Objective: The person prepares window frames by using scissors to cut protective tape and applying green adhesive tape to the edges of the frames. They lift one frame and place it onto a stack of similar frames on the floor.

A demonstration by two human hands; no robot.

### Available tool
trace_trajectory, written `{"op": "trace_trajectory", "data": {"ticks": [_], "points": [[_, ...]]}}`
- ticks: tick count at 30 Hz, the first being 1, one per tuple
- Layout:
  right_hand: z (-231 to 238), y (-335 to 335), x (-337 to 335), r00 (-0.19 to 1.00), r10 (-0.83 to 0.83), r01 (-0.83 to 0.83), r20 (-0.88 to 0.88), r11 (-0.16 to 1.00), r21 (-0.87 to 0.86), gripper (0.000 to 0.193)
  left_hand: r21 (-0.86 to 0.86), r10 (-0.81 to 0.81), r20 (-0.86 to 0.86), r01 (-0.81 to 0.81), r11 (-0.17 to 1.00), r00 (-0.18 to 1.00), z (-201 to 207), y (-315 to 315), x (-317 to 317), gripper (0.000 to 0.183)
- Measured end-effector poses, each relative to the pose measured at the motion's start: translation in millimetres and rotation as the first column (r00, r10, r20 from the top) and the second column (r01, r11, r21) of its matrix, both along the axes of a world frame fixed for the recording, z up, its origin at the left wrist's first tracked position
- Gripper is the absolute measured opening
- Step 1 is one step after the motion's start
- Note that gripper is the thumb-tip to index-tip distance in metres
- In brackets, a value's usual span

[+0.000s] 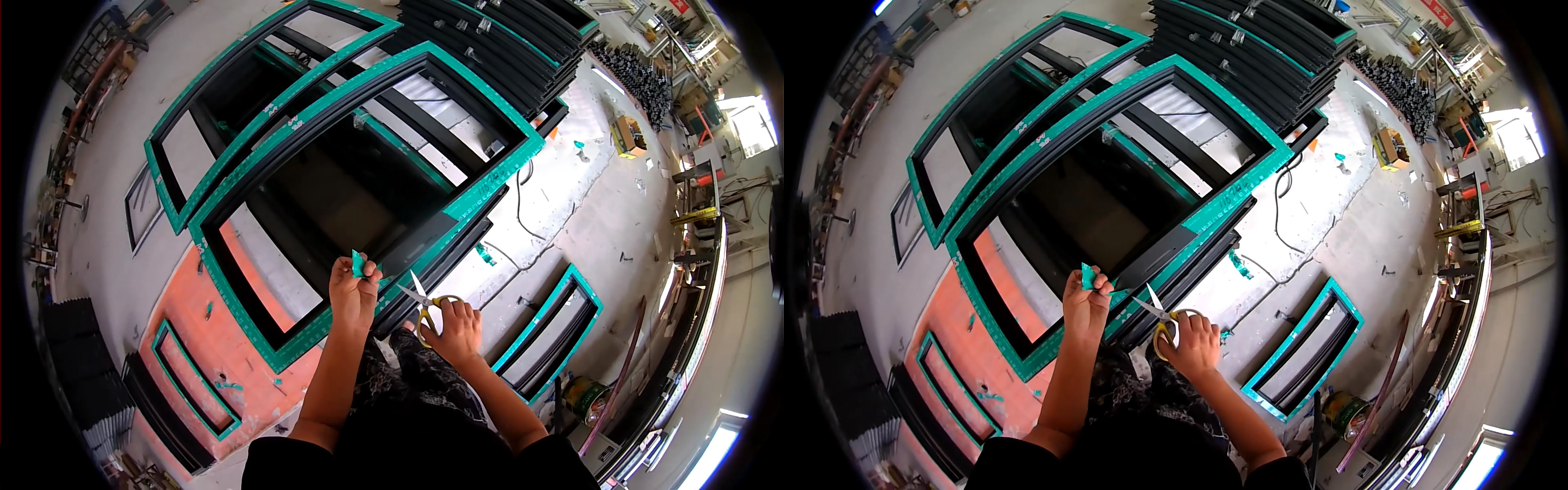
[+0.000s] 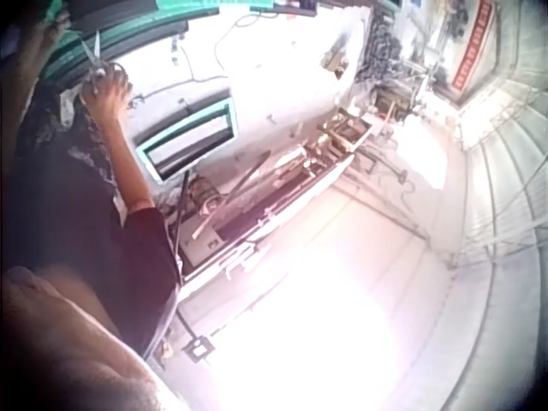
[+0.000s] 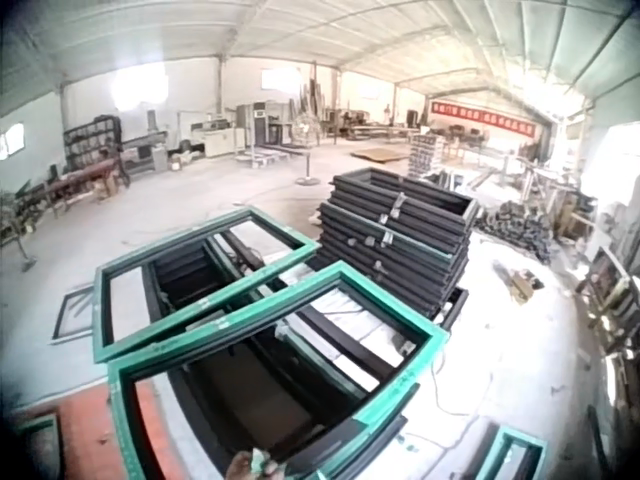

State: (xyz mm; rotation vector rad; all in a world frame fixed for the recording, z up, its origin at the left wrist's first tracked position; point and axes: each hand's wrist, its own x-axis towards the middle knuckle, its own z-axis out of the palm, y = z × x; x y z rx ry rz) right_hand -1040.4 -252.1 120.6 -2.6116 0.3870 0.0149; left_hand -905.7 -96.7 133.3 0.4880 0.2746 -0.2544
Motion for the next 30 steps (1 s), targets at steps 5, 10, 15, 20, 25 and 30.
{"op": "trace_trajectory", "data": {"ticks": [5,10,15,20,25,30], "points": [[-16.6,3.9,29.2,0.985,0.078,-0.052,0.153,0.984,-0.169,0.046,-0.062,0.006,0.033,-0.004,0.998,0.999,-9.2,0.6,-0.7,0.017],[-36.1,1.9,50.6,0.947,0.286,-0.256,0.143,0.946,-0.198,0.028,-0.189,-0.045,-0.099,0.025,0.982,0.994,17.2,16.3,0.1,0.010],[-38.2,-3.7,46.3,0.976,0.206,-0.198,0.067,0.975,-0.105,0.024,0.452,0.130,0.125,-0.173,0.875,0.984,64.0,81.7,12.3,0.013],[-50.5,1.7,38.6,0.988,0.140,-0.132,0.071,0.985,-0.108,0.017,0.870,0.368,0.038,-0.212,0.445,0.929,32.8,211.7,-2.6,0.037],[-46.8,15.6,49.6,0.995,0.090,-0.084,0.034,0.985,-0.151,0.021,0.970,0.318,-0.029,0.104,-0.221,0.948,-47.5,296.6,-34.8,0.043],[-48.8,31.2,49.0,0.994,-0.099,0.085,-0.053,0.972,-0.220,0.024,0.898,0.092,-0.283,0.297,-0.324,0.955,-71.2,287.2,-22.3,0.055]]}}
